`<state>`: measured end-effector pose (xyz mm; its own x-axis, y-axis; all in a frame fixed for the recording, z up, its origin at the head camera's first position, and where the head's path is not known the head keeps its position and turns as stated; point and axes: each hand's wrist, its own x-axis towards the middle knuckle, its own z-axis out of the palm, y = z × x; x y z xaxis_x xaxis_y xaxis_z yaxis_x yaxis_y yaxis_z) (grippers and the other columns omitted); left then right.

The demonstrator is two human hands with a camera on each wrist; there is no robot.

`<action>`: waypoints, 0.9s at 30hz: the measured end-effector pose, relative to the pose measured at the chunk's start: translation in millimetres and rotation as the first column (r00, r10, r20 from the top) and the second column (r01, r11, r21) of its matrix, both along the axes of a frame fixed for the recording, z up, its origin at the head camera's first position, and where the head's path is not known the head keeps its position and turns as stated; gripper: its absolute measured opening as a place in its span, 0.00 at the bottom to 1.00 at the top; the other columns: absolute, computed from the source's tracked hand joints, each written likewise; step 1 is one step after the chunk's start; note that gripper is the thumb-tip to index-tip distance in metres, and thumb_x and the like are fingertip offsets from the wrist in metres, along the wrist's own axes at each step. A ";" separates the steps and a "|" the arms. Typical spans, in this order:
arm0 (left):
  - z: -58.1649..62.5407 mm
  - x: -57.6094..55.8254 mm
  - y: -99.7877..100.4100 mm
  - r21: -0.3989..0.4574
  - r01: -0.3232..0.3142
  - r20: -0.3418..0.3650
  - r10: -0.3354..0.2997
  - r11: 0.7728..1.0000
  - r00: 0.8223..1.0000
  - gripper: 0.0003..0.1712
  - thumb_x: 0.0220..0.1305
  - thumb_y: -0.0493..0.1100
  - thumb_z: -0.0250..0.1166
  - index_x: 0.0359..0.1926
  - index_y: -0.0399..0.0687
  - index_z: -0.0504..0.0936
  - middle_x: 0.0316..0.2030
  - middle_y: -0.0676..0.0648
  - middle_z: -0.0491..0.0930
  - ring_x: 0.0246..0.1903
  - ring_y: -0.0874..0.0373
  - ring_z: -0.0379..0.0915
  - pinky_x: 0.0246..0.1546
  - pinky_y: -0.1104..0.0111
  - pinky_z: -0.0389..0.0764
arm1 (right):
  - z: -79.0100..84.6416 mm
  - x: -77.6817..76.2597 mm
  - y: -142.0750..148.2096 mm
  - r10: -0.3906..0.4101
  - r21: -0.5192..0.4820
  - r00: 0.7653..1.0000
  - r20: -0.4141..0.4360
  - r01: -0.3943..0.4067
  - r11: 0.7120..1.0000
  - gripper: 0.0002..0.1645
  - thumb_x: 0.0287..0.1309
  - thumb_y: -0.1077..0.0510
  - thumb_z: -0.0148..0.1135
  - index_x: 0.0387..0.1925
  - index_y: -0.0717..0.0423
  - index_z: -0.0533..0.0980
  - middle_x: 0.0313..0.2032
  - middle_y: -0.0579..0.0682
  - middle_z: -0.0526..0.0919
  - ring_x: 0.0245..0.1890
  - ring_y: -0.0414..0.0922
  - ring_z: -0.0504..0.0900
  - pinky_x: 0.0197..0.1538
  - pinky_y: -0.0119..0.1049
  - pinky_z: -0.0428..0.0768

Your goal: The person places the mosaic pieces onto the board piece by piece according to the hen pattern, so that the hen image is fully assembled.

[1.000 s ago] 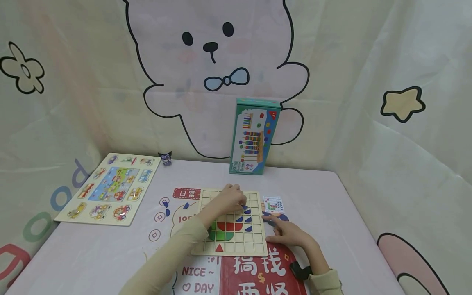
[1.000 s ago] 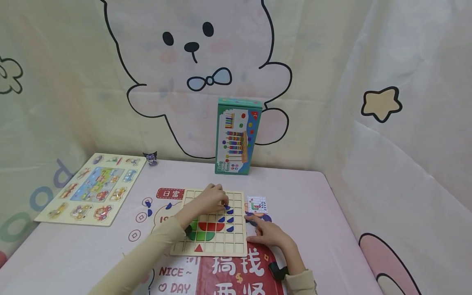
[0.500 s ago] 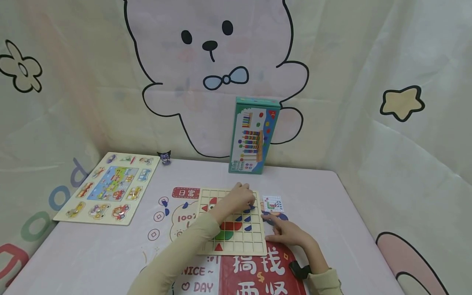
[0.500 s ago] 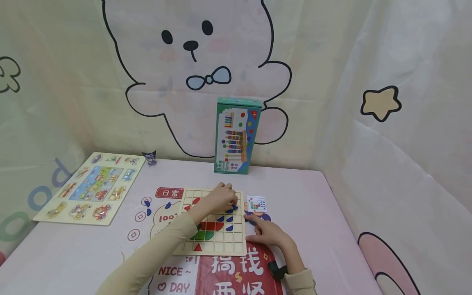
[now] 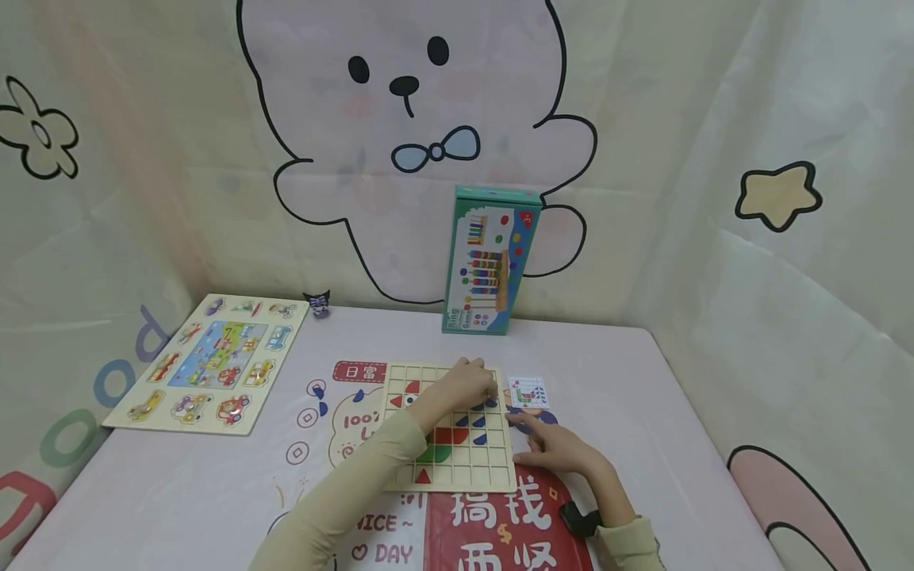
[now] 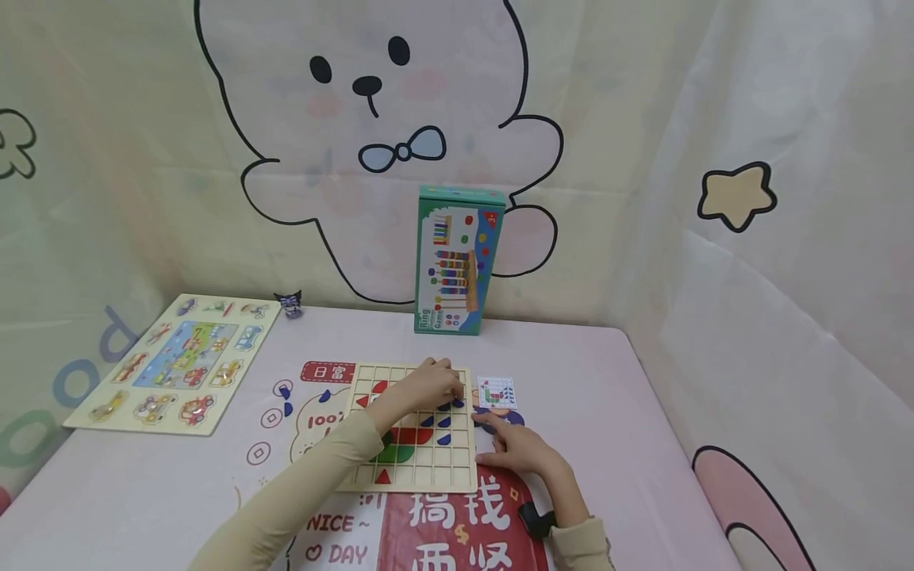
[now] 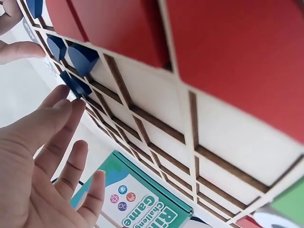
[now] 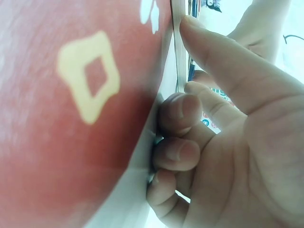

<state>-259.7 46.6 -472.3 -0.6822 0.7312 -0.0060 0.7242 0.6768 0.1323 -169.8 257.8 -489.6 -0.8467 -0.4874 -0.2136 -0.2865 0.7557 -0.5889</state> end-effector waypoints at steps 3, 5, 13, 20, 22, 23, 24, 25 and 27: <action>-0.8 1.0 -0.9 0.016 -0.006 0.031 0.005 1.000 0.999 0.12 0.63 0.44 0.58 0.43 0.64 0.84 0.41 0.59 0.82 0.41 0.62 0.69 0.50 0.63 0.68 | 0.7 0.1 -0.1 -0.003 -0.002 1.000 -0.002 0.003 1.000 0.40 0.52 0.43 0.64 0.65 0.47 0.62 0.17 0.41 0.70 0.15 0.34 0.65 0.22 0.29 0.66; -1.9 1.6 -1.2 0.014 -0.012 0.044 0.011 1.000 0.999 0.13 0.64 0.43 0.57 0.44 0.64 0.84 0.42 0.59 0.81 0.42 0.62 0.69 0.50 0.63 0.68 | 1.2 0.2 -0.1 -0.004 -0.002 1.000 -0.003 0.004 1.000 0.40 0.52 0.43 0.64 0.65 0.47 0.62 0.17 0.42 0.70 0.15 0.34 0.65 0.22 0.29 0.66; -5.0 5.0 -1.4 0.028 -0.019 0.088 0.016 0.999 0.996 0.14 0.63 0.41 0.58 0.44 0.63 0.84 0.42 0.59 0.81 0.43 0.62 0.69 0.52 0.62 0.67 | 0.2 0.1 0.1 -0.010 -0.010 1.000 0.006 0.010 1.000 0.40 0.52 0.43 0.64 0.65 0.48 0.62 0.17 0.41 0.70 0.15 0.34 0.65 0.22 0.29 0.66; -6.8 5.6 -2.8 0.018 -0.009 0.059 0.008 1.000 0.998 0.14 0.63 0.41 0.58 0.43 0.65 0.84 0.41 0.60 0.81 0.42 0.62 0.68 0.51 0.62 0.68 | -1.3 -0.3 -0.1 -0.014 -0.002 1.000 0.003 0.014 1.000 0.40 0.52 0.43 0.64 0.65 0.47 0.62 0.17 0.41 0.69 0.16 0.34 0.65 0.22 0.29 0.66; -6.5 5.5 -3.0 0.015 -0.009 0.055 0.008 1.000 0.998 0.14 0.63 0.40 0.59 0.42 0.65 0.84 0.40 0.60 0.80 0.42 0.62 0.68 0.51 0.62 0.68 | -1.6 -0.6 -0.1 -0.016 -0.003 1.000 0.005 0.016 1.000 0.40 0.52 0.43 0.64 0.65 0.47 0.62 0.18 0.42 0.70 0.16 0.34 0.65 0.22 0.29 0.66; -6.3 5.6 -3.0 0.012 -0.006 0.051 0.006 1.000 0.999 0.14 0.63 0.40 0.59 0.42 0.65 0.84 0.40 0.60 0.80 0.42 0.62 0.68 0.51 0.62 0.68 | -1.7 -0.7 0.0 -0.016 -0.004 1.000 0.006 0.016 1.000 0.40 0.52 0.43 0.64 0.65 0.47 0.62 0.17 0.42 0.70 0.16 0.34 0.66 0.22 0.29 0.66; -6.1 5.5 -3.1 0.009 -0.003 0.046 0.003 1.000 0.999 0.13 0.62 0.40 0.59 0.42 0.65 0.84 0.40 0.60 0.80 0.42 0.62 0.68 0.52 0.62 0.68 | -2.0 -0.9 0.1 -0.017 -0.003 1.000 0.006 0.017 1.000 0.41 0.51 0.42 0.64 0.65 0.47 0.62 0.17 0.42 0.70 0.16 0.34 0.66 0.22 0.29 0.66; -5.8 5.5 -3.2 0.008 -0.001 0.044 0.001 1.000 0.999 0.13 0.62 0.40 0.59 0.42 0.64 0.84 0.40 0.60 0.80 0.43 0.62 0.68 0.52 0.63 0.68 | -2.2 -1.0 0.3 -0.018 0.000 1.000 0.004 0.018 1.000 0.41 0.51 0.42 0.64 0.65 0.46 0.62 0.17 0.41 0.70 0.16 0.34 0.65 0.22 0.29 0.66; -5.3 5.4 -3.6 0.007 0.006 0.035 -0.006 1.000 0.999 0.13 0.62 0.41 0.59 0.42 0.64 0.84 0.40 0.60 0.80 0.43 0.62 0.68 0.52 0.63 0.67 | -2.5 -1.1 0.6 -0.019 0.001 1.000 0.004 0.019 1.000 0.41 0.51 0.42 0.64 0.65 0.46 0.62 0.17 0.41 0.69 0.16 0.34 0.65 0.22 0.29 0.66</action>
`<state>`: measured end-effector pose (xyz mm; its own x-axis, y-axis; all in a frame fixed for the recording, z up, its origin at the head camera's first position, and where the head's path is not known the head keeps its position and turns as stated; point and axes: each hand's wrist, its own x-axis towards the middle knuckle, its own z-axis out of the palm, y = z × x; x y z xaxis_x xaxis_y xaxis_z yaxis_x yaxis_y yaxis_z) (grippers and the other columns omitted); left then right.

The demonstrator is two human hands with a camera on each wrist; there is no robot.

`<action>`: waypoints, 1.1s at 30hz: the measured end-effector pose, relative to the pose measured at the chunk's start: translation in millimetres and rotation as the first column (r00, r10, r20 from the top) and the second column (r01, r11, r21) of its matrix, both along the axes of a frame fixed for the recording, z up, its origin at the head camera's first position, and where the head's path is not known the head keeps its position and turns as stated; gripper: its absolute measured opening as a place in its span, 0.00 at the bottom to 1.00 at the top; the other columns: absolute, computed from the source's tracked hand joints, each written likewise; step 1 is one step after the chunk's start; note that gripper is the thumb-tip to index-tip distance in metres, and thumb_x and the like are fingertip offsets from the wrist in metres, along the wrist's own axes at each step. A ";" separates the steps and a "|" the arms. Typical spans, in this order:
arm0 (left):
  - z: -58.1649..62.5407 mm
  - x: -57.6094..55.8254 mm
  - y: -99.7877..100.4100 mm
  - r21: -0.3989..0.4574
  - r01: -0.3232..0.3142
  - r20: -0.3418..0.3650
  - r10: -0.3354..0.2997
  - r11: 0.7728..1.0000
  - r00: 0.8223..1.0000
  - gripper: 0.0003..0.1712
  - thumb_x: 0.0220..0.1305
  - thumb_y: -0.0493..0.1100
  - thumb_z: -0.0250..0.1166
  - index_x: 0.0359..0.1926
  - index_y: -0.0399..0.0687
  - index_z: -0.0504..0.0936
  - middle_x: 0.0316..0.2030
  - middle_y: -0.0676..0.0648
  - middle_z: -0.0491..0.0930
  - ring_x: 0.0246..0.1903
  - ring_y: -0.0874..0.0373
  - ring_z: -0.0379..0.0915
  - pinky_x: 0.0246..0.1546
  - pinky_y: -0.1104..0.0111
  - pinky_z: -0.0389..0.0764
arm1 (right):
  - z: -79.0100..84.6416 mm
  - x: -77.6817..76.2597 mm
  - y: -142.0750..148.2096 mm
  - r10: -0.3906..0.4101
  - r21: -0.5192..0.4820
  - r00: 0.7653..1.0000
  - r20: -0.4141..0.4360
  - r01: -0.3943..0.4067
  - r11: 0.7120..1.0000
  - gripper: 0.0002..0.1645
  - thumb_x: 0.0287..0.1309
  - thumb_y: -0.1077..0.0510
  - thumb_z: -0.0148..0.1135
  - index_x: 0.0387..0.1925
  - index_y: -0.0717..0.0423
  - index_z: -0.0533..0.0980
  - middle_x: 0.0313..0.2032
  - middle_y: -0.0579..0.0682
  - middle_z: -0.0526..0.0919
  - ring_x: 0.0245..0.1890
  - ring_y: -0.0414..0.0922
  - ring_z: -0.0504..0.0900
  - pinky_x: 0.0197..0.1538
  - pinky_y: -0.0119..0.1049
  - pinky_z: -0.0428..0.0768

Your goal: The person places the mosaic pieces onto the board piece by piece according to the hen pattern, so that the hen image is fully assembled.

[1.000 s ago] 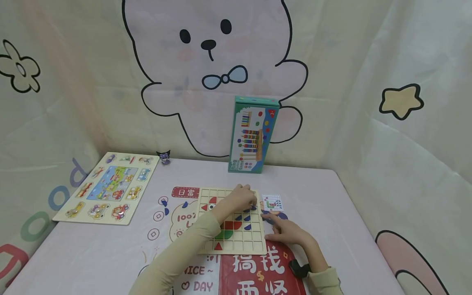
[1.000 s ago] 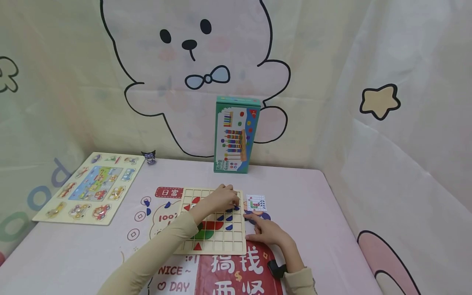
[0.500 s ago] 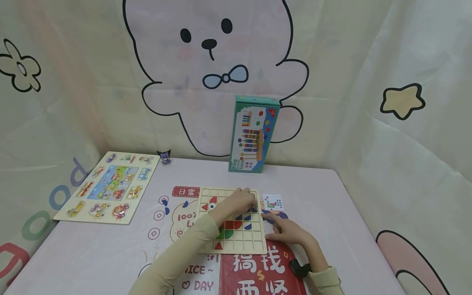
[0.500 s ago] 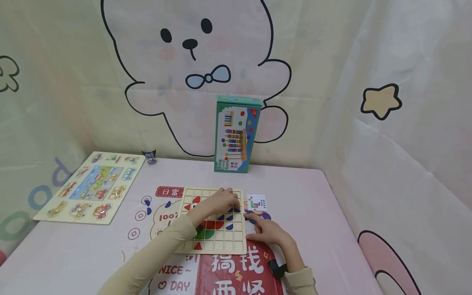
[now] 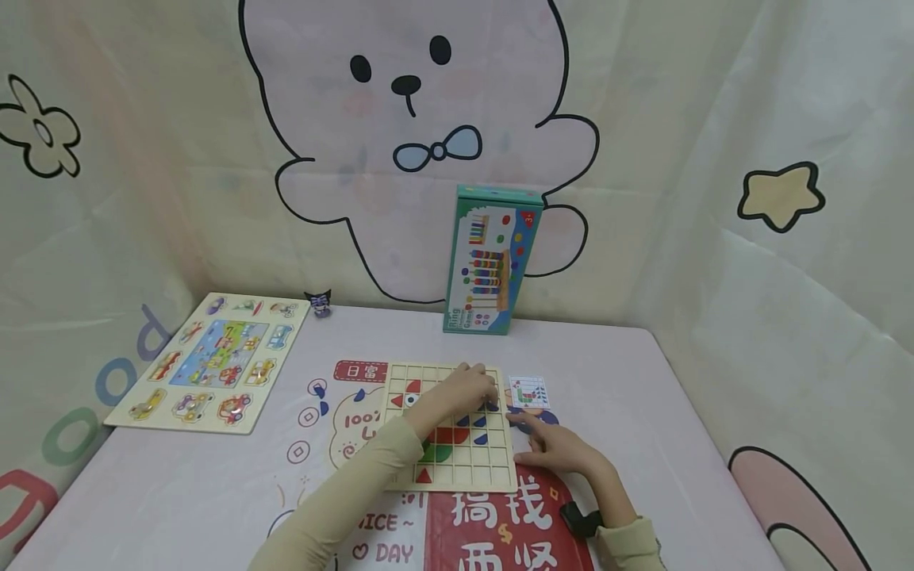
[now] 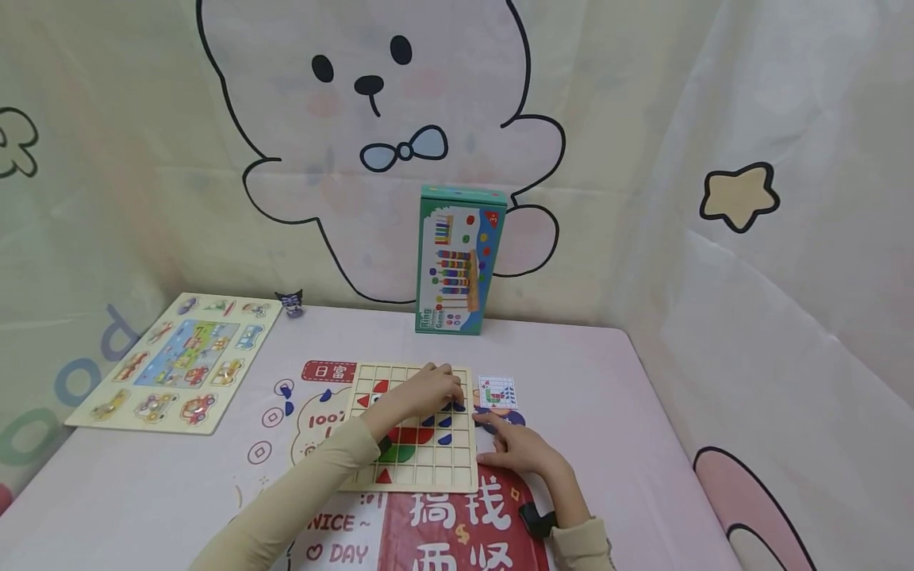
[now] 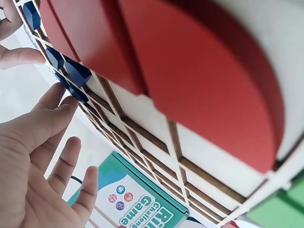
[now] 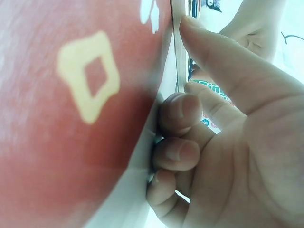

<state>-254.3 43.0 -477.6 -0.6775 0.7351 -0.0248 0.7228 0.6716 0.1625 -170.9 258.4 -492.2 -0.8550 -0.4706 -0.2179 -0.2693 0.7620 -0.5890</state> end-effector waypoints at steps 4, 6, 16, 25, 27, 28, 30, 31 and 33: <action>0.6 -0.1 -2.3 0.011 0.014 -0.014 -0.014 1.000 1.000 0.12 0.63 0.42 0.59 0.42 0.65 0.84 0.40 0.61 0.80 0.42 0.63 0.68 0.51 0.64 0.67 | -0.6 -0.3 0.5 0.006 0.001 1.000 -0.003 -0.006 1.000 0.40 0.52 0.42 0.64 0.65 0.45 0.62 0.17 0.41 0.69 0.15 0.34 0.65 0.22 0.29 0.66; 0.6 0.2 -4.6 0.029 0.013 -0.010 -0.012 1.000 1.000 0.11 0.62 0.44 0.59 0.42 0.65 0.84 0.41 0.61 0.80 0.42 0.63 0.67 0.50 0.65 0.67 | -0.5 -0.3 0.6 0.009 -0.001 1.000 -0.002 -0.009 1.000 0.40 0.52 0.42 0.63 0.65 0.46 0.62 0.17 0.41 0.69 0.15 0.34 0.65 0.22 0.29 0.66; 3.7 5.3 -20.2 0.112 -0.033 0.033 0.030 0.993 0.999 0.10 0.63 0.47 0.59 0.43 0.62 0.84 0.42 0.59 0.80 0.43 0.62 0.66 0.51 0.63 0.67 | 1.1 1.7 0.5 0.011 -0.006 1.000 -0.016 -0.011 1.000 0.40 0.52 0.42 0.64 0.65 0.47 0.62 0.17 0.40 0.69 0.15 0.33 0.63 0.22 0.27 0.65; 8.8 16.6 -39.4 0.174 -0.094 0.059 0.085 0.980 0.995 0.09 0.63 0.46 0.60 0.40 0.60 0.85 0.41 0.59 0.81 0.44 0.62 0.66 0.50 0.63 0.67 | 2.2 1.8 -1.6 0.008 0.007 1.000 -0.022 -0.008 1.000 0.40 0.53 0.43 0.63 0.65 0.46 0.62 0.17 0.41 0.69 0.15 0.33 0.64 0.22 0.28 0.65; 10.0 19.5 -45.2 0.189 -0.101 0.062 0.090 0.977 0.994 0.08 0.63 0.46 0.60 0.40 0.59 0.85 0.40 0.59 0.81 0.44 0.61 0.66 0.50 0.62 0.67 | 2.9 2.3 -2.1 0.009 0.010 1.000 -0.021 -0.009 1.000 0.40 0.53 0.42 0.63 0.65 0.46 0.62 0.17 0.41 0.69 0.16 0.33 0.64 0.22 0.28 0.65; 10.4 20.9 -48.3 0.200 -0.105 0.064 0.094 0.974 0.994 0.08 0.62 0.46 0.60 0.40 0.59 0.85 0.40 0.59 0.81 0.44 0.61 0.66 0.50 0.62 0.67 | 3.5 2.4 -2.3 0.010 0.010 1.000 -0.019 -0.010 1.000 0.40 0.53 0.43 0.63 0.65 0.47 0.62 0.17 0.41 0.69 0.16 0.33 0.64 0.22 0.28 0.65; 11.2 23.4 -54.7 0.215 -0.117 0.063 0.105 0.970 0.992 0.08 0.62 0.46 0.61 0.40 0.59 0.85 0.40 0.60 0.81 0.44 0.61 0.66 0.50 0.62 0.66 | 4.3 2.6 -2.8 0.011 0.013 1.000 -0.015 -0.010 1.000 0.39 0.53 0.42 0.63 0.65 0.47 0.62 0.17 0.41 0.69 0.16 0.33 0.64 0.22 0.28 0.65; 11.5 24.5 -58.1 0.223 -0.123 0.061 0.112 0.967 0.992 0.08 0.62 0.46 0.61 0.40 0.59 0.85 0.40 0.59 0.80 0.44 0.61 0.66 0.50 0.61 0.67 | 4.5 2.7 -2.8 0.012 0.009 1.000 -0.016 -0.012 1.000 0.39 0.52 0.43 0.63 0.65 0.47 0.62 0.17 0.41 0.69 0.15 0.33 0.64 0.21 0.28 0.65; 12.7 26.7 -65.3 0.240 -0.143 0.067 0.131 0.960 0.989 0.08 0.61 0.45 0.61 0.40 0.58 0.85 0.40 0.59 0.80 0.43 0.61 0.67 0.50 0.61 0.67 | 4.7 2.6 -3.3 0.008 0.014 1.000 -0.012 -0.008 1.000 0.40 0.52 0.42 0.63 0.65 0.47 0.62 0.17 0.41 0.69 0.15 0.33 0.64 0.22 0.27 0.65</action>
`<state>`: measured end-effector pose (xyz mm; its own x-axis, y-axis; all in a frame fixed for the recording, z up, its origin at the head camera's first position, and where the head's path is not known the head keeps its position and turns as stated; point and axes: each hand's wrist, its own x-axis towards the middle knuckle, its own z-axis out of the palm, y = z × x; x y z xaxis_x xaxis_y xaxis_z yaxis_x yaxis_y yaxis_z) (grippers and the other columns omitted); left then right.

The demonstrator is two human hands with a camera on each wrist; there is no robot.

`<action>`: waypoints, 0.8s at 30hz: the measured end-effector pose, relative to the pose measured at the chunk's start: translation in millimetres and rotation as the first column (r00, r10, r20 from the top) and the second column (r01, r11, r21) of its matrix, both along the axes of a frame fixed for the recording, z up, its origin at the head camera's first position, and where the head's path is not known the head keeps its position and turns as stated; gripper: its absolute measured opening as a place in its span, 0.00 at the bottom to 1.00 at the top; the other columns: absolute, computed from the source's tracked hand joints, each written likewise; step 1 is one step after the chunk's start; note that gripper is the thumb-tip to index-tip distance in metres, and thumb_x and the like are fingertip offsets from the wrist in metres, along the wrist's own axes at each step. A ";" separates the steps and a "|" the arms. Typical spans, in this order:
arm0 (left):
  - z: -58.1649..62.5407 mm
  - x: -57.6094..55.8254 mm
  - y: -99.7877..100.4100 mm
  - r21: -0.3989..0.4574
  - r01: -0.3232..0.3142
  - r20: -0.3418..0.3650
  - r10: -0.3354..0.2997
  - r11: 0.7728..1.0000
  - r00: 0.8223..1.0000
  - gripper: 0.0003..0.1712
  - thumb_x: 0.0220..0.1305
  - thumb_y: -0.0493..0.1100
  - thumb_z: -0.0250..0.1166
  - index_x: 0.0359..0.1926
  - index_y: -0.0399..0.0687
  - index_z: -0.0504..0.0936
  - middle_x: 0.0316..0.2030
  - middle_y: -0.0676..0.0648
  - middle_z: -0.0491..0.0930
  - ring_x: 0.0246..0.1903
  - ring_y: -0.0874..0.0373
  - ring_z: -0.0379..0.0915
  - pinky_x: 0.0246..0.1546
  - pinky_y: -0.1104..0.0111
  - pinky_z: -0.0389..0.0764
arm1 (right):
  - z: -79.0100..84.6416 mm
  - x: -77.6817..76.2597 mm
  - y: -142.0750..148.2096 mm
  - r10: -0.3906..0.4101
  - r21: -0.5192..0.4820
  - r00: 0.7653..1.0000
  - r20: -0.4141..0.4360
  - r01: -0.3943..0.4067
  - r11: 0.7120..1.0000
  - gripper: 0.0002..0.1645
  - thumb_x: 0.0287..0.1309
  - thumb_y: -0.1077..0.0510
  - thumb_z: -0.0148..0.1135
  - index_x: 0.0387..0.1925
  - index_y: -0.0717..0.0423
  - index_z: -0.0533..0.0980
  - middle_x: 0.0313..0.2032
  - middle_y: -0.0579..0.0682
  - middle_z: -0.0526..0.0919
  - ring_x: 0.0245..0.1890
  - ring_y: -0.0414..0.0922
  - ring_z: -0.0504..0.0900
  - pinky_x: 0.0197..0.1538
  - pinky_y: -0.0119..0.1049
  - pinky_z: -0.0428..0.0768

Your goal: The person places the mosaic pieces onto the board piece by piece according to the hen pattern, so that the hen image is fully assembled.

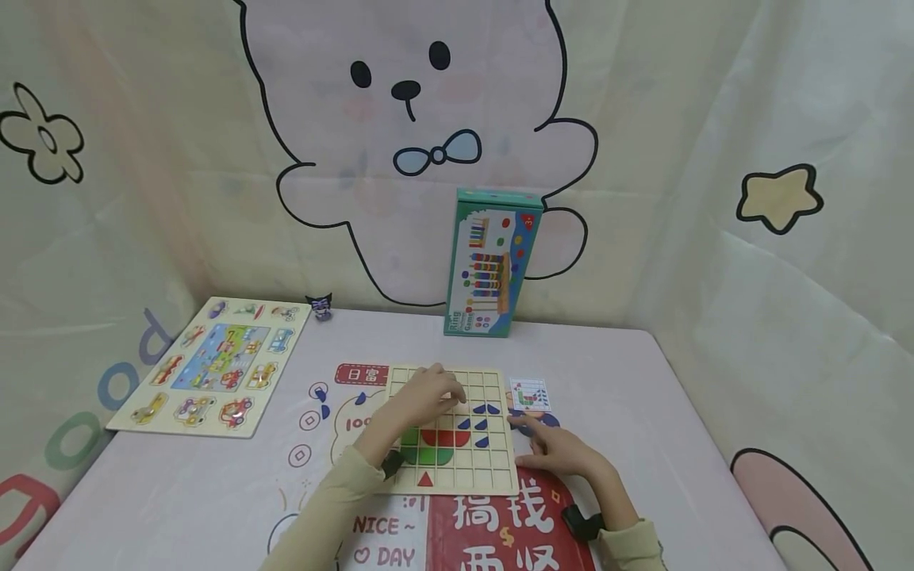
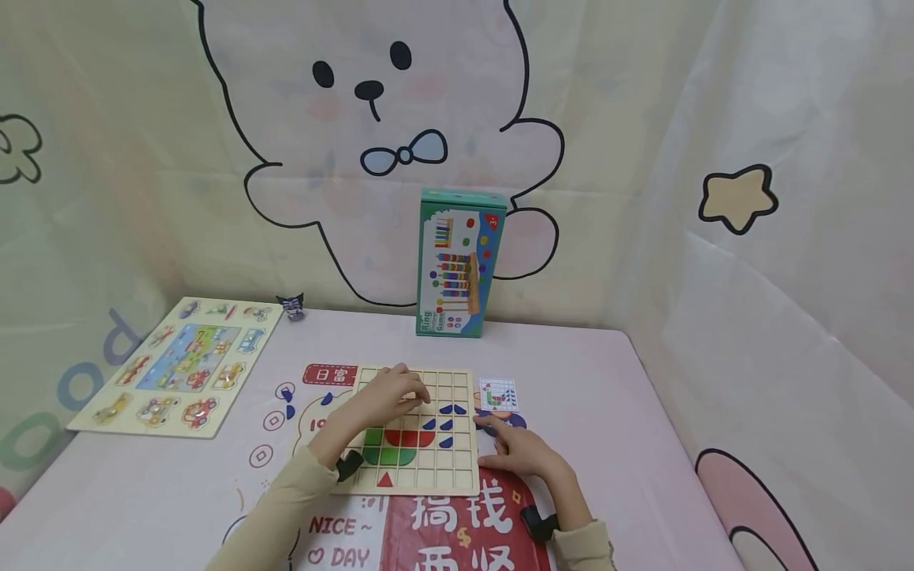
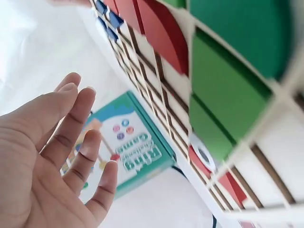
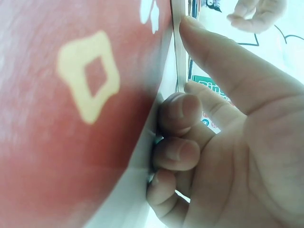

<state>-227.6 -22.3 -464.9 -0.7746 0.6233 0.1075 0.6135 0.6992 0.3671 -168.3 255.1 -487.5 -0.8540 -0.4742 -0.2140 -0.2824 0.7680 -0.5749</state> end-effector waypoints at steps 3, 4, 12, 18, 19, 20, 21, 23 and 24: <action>1.0 2.9 -11.8 0.026 -0.042 0.012 0.042 0.999 0.999 0.08 0.61 0.44 0.62 0.40 0.56 0.85 0.39 0.58 0.81 0.43 0.60 0.67 0.50 0.59 0.67 | -0.1 0.4 -0.3 0.000 -0.005 1.000 -0.002 0.000 1.000 0.40 0.52 0.43 0.64 0.64 0.47 0.63 0.17 0.41 0.69 0.15 0.33 0.64 0.22 0.27 0.65; 1.2 4.0 -16.0 0.035 -0.056 0.017 0.056 0.998 0.998 0.07 0.61 0.44 0.62 0.39 0.56 0.85 0.39 0.58 0.81 0.42 0.60 0.67 0.50 0.59 0.67 | 0.0 0.7 -0.3 0.001 -0.010 1.000 -0.002 -0.001 1.000 0.40 0.52 0.43 0.64 0.64 0.47 0.63 0.17 0.41 0.69 0.15 0.33 0.64 0.22 0.27 0.65; 0.6 9.2 -48.8 0.108 -0.138 0.021 0.136 0.985 0.990 0.06 0.59 0.43 0.64 0.37 0.56 0.84 0.36 0.58 0.80 0.38 0.61 0.66 0.43 0.62 0.69 | 0.2 0.3 0.5 0.006 -0.007 1.000 -0.006 -0.006 1.000 0.40 0.52 0.43 0.64 0.64 0.47 0.63 0.17 0.42 0.69 0.15 0.34 0.65 0.22 0.28 0.64; 0.1 10.7 -70.1 0.158 -0.207 0.072 0.197 0.966 0.978 0.08 0.58 0.45 0.64 0.39 0.52 0.84 0.30 0.60 0.77 0.36 0.60 0.68 0.40 0.64 0.71 | -0.9 0.5 1.3 0.010 -0.017 1.000 -0.002 -0.010 1.000 0.39 0.52 0.43 0.64 0.64 0.47 0.63 0.17 0.41 0.69 0.15 0.33 0.64 0.21 0.27 0.64; -0.1 11.2 -73.6 0.164 -0.215 0.077 0.205 0.963 0.976 0.08 0.58 0.45 0.64 0.38 0.51 0.84 0.30 0.60 0.77 0.37 0.59 0.68 0.41 0.63 0.71 | -0.9 0.4 1.4 0.012 -0.020 1.000 -0.005 -0.012 1.000 0.39 0.52 0.43 0.64 0.64 0.47 0.63 0.17 0.41 0.69 0.15 0.34 0.64 0.21 0.27 0.64; -0.3 11.5 -77.1 0.168 -0.225 0.079 0.214 0.960 0.974 0.07 0.58 0.45 0.65 0.38 0.51 0.84 0.29 0.59 0.77 0.37 0.59 0.69 0.41 0.63 0.72 | -0.7 0.5 1.5 0.014 -0.020 1.000 -0.006 -0.014 1.000 0.39 0.52 0.43 0.63 0.64 0.47 0.63 0.17 0.41 0.69 0.15 0.34 0.64 0.22 0.27 0.64; -0.4 11.9 -80.6 0.172 -0.234 0.077 0.223 0.957 0.972 0.07 0.58 0.44 0.65 0.38 0.51 0.84 0.29 0.59 0.77 0.37 0.58 0.70 0.41 0.62 0.72 | -0.4 0.5 1.5 0.016 -0.019 1.000 -0.007 -0.016 1.000 0.39 0.52 0.42 0.63 0.64 0.47 0.63 0.17 0.41 0.69 0.15 0.34 0.64 0.22 0.27 0.64; -1.1 12.4 -87.8 0.181 -0.258 0.081 0.247 0.949 0.966 0.06 0.57 0.44 0.65 0.37 0.51 0.83 0.29 0.59 0.77 0.38 0.58 0.70 0.42 0.61 0.73 | -0.5 0.4 1.7 0.016 -0.020 1.000 -0.007 -0.016 1.000 0.39 0.52 0.42 0.63 0.64 0.47 0.63 0.17 0.41 0.69 0.15 0.34 0.65 0.22 0.28 0.64; -1.2 12.7 -91.2 0.185 -0.270 0.082 0.259 0.945 0.962 0.06 0.57 0.43 0.65 0.37 0.51 0.83 0.30 0.58 0.78 0.39 0.57 0.70 0.43 0.61 0.73 | -0.4 0.4 1.8 0.015 -0.018 1.000 -0.009 -0.015 1.000 0.39 0.52 0.42 0.63 0.64 0.47 0.63 0.17 0.41 0.69 0.15 0.34 0.65 0.22 0.28 0.64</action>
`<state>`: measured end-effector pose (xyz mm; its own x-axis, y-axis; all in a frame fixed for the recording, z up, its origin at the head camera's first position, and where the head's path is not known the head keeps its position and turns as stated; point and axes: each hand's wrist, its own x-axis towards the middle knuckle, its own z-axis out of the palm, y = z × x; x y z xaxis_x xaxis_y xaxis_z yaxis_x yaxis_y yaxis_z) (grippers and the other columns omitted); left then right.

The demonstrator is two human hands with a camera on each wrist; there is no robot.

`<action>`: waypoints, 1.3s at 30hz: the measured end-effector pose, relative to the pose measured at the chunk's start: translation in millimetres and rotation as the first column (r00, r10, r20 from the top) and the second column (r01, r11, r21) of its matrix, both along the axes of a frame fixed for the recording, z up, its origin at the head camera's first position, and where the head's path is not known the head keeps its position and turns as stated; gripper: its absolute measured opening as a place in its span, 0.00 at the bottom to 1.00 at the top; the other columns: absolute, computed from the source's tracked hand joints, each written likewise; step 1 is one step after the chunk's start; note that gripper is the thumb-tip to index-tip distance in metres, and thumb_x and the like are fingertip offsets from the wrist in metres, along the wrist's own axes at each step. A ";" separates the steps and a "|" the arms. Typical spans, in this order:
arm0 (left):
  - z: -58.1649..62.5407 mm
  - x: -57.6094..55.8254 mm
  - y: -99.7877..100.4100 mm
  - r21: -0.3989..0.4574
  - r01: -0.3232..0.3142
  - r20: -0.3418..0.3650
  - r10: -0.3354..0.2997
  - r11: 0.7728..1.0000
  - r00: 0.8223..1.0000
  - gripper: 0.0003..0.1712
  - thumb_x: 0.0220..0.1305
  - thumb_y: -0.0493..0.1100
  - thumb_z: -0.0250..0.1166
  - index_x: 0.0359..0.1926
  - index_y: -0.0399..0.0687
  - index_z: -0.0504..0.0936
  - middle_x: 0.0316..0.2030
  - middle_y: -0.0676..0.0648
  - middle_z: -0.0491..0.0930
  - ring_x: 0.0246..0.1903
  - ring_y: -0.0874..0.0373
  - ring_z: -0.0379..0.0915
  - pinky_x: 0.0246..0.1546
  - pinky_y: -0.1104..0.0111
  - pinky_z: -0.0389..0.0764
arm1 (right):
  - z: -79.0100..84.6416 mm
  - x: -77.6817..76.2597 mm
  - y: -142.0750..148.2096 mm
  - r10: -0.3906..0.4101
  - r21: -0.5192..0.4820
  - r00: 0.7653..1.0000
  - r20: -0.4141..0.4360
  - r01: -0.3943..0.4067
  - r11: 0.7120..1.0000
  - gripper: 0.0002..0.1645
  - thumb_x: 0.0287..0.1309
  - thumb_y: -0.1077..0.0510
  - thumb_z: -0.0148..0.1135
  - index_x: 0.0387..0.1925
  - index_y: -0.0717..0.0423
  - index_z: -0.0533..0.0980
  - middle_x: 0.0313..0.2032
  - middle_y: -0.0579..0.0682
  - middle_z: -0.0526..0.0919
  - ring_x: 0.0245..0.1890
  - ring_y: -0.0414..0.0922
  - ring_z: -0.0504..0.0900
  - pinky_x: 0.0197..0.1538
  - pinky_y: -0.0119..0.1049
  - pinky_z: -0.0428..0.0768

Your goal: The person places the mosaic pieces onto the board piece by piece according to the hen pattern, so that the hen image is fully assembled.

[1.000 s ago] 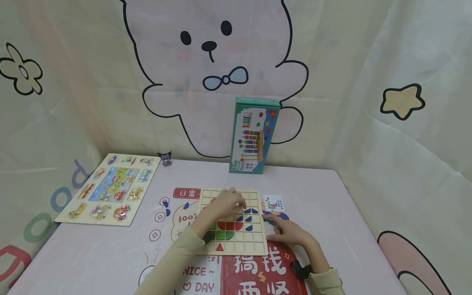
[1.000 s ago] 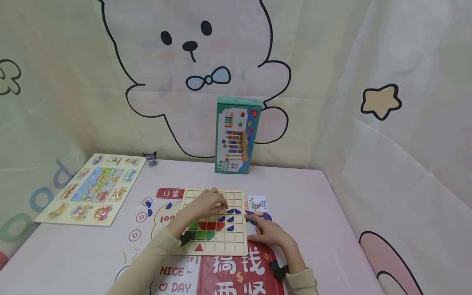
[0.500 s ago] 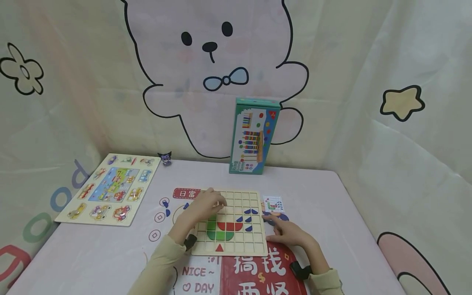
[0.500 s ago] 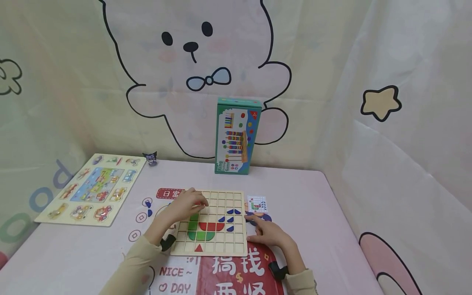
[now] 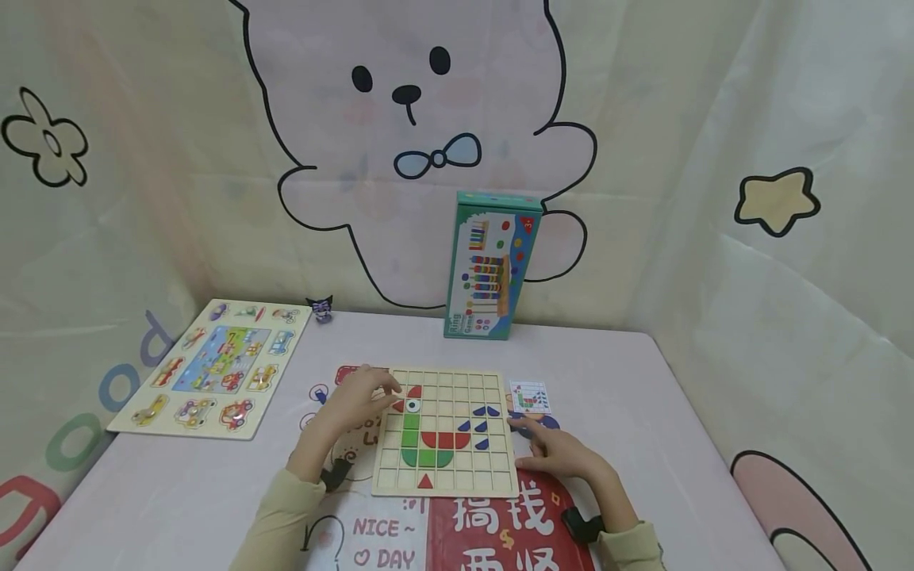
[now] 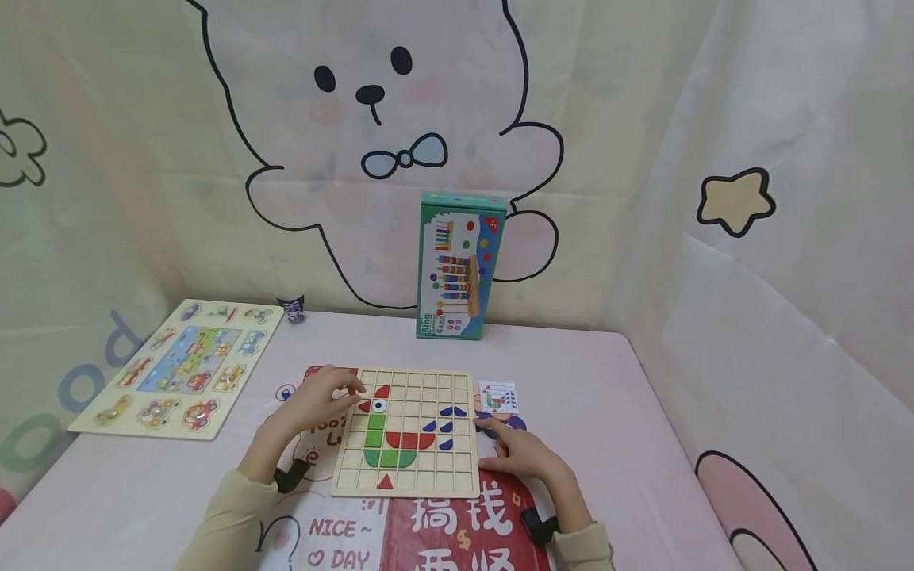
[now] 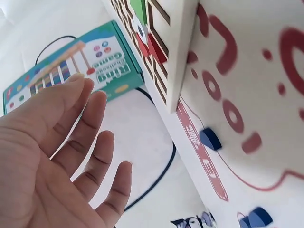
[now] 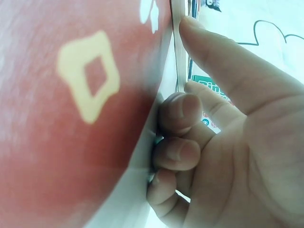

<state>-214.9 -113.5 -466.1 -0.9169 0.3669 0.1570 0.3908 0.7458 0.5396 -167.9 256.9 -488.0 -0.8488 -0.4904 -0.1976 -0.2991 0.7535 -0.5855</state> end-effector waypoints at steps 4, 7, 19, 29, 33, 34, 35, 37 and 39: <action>-1.3 0.2 -14.2 0.001 -0.067 0.014 0.067 0.998 0.998 0.08 0.57 0.43 0.65 0.39 0.50 0.83 0.32 0.57 0.79 0.41 0.56 0.70 0.45 0.58 0.71 | -1.8 -0.2 -0.1 -0.006 0.008 1.000 -0.001 0.006 1.000 0.39 0.52 0.42 0.63 0.64 0.47 0.63 0.17 0.41 0.69 0.15 0.34 0.64 0.22 0.28 0.65; -0.8 0.1 -24.1 -0.010 -0.117 0.033 0.118 0.993 0.993 0.09 0.58 0.45 0.65 0.40 0.51 0.83 0.33 0.55 0.79 0.41 0.55 0.70 0.46 0.55 0.70 | -3.3 -0.5 0.3 -0.014 0.018 1.000 0.001 0.014 1.000 0.40 0.52 0.41 0.63 0.64 0.46 0.63 0.17 0.41 0.69 0.15 0.33 0.64 0.22 0.28 0.65; -4.3 -1.8 -70.0 -0.046 -0.256 0.114 0.260 0.966 0.959 0.10 0.59 0.44 0.63 0.40 0.47 0.82 0.32 0.50 0.77 0.37 0.53 0.69 0.38 0.59 0.70 | -3.1 -2.3 -0.4 -0.020 0.028 1.000 0.015 0.020 0.999 0.41 0.51 0.41 0.63 0.65 0.46 0.62 0.17 0.42 0.69 0.16 0.35 0.65 0.23 0.29 0.65; -5.9 3.2 -91.5 -0.059 -0.379 0.224 0.382 0.923 0.896 0.09 0.58 0.44 0.63 0.34 0.42 0.80 0.32 0.44 0.78 0.32 0.52 0.70 0.34 0.59 0.71 | -5.4 -1.9 2.7 -0.033 0.010 0.999 0.026 0.033 0.999 0.42 0.51 0.41 0.64 0.65 0.46 0.62 0.17 0.42 0.69 0.16 0.35 0.66 0.21 0.28 0.66; -11.3 3.6 -93.2 -0.068 -0.406 0.260 0.409 0.911 0.875 0.11 0.55 0.44 0.66 0.33 0.40 0.79 0.30 0.44 0.78 0.30 0.53 0.70 0.33 0.60 0.71 | -5.7 -1.8 2.9 -0.030 0.014 0.999 0.021 0.030 0.999 0.41 0.51 0.41 0.64 0.65 0.46 0.62 0.17 0.42 0.69 0.16 0.35 0.66 0.21 0.28 0.66; -12.7 3.4 -93.3 -0.072 -0.418 0.271 0.421 0.906 0.866 0.12 0.54 0.45 0.67 0.34 0.39 0.79 0.30 0.44 0.78 0.29 0.53 0.70 0.33 0.60 0.71 | -5.5 -1.8 2.7 -0.030 0.014 0.999 0.020 0.030 0.999 0.41 0.51 0.40 0.64 0.65 0.46 0.62 0.17 0.42 0.69 0.16 0.35 0.66 0.21 0.28 0.66; -14.0 3.2 -93.3 -0.072 -0.430 0.281 0.432 0.900 0.857 0.13 0.54 0.45 0.67 0.34 0.39 0.79 0.29 0.44 0.78 0.29 0.53 0.70 0.32 0.61 0.71 | -5.2 -1.9 2.5 -0.029 0.015 0.999 0.020 0.029 0.999 0.41 0.50 0.40 0.64 0.65 0.46 0.62 0.17 0.42 0.69 0.16 0.35 0.66 0.22 0.28 0.66; -16.3 2.9 -93.5 -0.080 -0.455 0.290 0.458 0.887 0.840 0.16 0.53 0.46 0.68 0.35 0.38 0.78 0.30 0.44 0.78 0.29 0.53 0.70 0.31 0.61 0.71 | -4.6 -2.0 1.8 -0.028 0.014 0.999 0.020 0.028 1.000 0.41 0.50 0.40 0.64 0.65 0.46 0.62 0.17 0.42 0.69 0.16 0.35 0.66 0.22 0.28 0.66; -17.1 2.9 -93.5 -0.091 -0.474 0.290 0.479 0.876 0.829 0.17 0.52 0.47 0.68 0.34 0.38 0.77 0.30 0.43 0.78 0.29 0.53 0.71 0.31 0.62 0.70 | -4.1 -2.1 1.3 -0.026 0.014 0.999 0.020 0.026 1.000 0.41 0.51 0.40 0.64 0.65 0.46 0.62 0.17 0.42 0.69 0.16 0.35 0.66 0.22 0.28 0.66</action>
